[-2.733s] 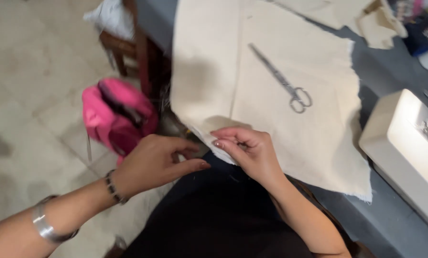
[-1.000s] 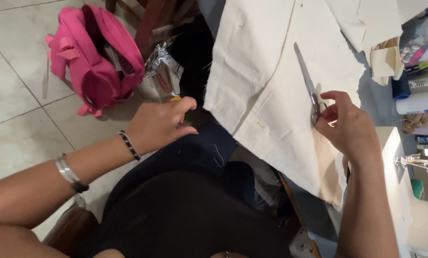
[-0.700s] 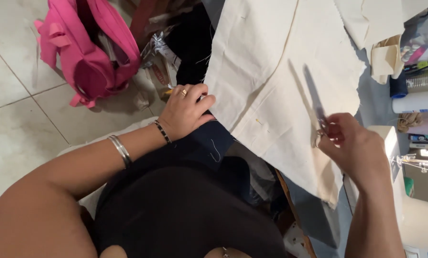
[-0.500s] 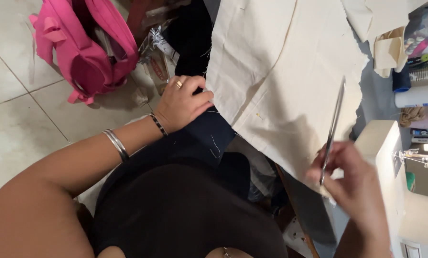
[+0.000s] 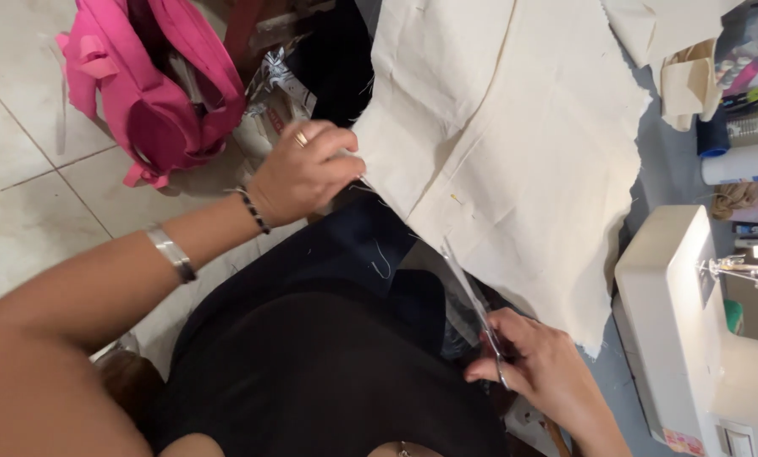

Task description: Cutting white fabric with scissors along a pinned line on a work table

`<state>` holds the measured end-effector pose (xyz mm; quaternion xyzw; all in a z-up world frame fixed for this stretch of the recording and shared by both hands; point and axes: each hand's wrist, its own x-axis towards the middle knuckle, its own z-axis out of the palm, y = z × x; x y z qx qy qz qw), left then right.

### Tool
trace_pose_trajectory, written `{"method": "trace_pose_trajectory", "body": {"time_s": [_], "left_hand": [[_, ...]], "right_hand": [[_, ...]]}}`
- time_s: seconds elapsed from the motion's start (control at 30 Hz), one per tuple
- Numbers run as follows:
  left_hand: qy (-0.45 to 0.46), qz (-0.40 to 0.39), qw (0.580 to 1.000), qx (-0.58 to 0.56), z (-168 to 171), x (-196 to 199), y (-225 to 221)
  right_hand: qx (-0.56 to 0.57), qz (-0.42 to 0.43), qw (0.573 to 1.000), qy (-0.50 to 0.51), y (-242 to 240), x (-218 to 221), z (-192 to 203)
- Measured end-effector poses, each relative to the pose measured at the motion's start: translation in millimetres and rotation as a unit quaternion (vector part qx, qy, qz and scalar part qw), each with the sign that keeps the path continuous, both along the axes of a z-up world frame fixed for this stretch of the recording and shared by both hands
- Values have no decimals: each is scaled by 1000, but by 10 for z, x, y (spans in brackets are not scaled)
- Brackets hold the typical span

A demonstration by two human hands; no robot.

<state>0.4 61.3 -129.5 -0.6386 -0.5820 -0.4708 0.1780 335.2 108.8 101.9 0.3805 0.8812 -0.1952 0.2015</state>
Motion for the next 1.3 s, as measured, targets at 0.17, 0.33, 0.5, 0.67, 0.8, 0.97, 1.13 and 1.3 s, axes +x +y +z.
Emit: {"method": "trace_pose_trajectory", "body": {"time_s": [0.17,0.33,0.5,0.67,0.8,0.97,1.13,1.3], "left_hand": [[-158,-153,963,-156,648,-212,-247],[-181,-196,936,-228,979,-349,-255],[-225,-213,916,-255,1113,-355,-361],[-247,-224,908,-254,1138,-367,-411],[-250,-230,910,-237,1152,-362,-460],[-238,-232,913,-234,1166,-378,-509],[-240,-240,915,-221,1177,-379,-535],[-239,-235,918,-213,1151,-384,-539]], "right_hand": [[63,100,992,-33,-58,-85,-104],[61,95,991,-76,10,-352,-71],[28,67,993,-92,19,-613,-20],[10,94,988,-123,20,-804,-9],[16,103,989,-105,52,-867,-21],[39,164,980,-108,108,-836,-23],[59,171,976,-121,102,-800,29],[58,154,975,-147,68,-876,106]]}}
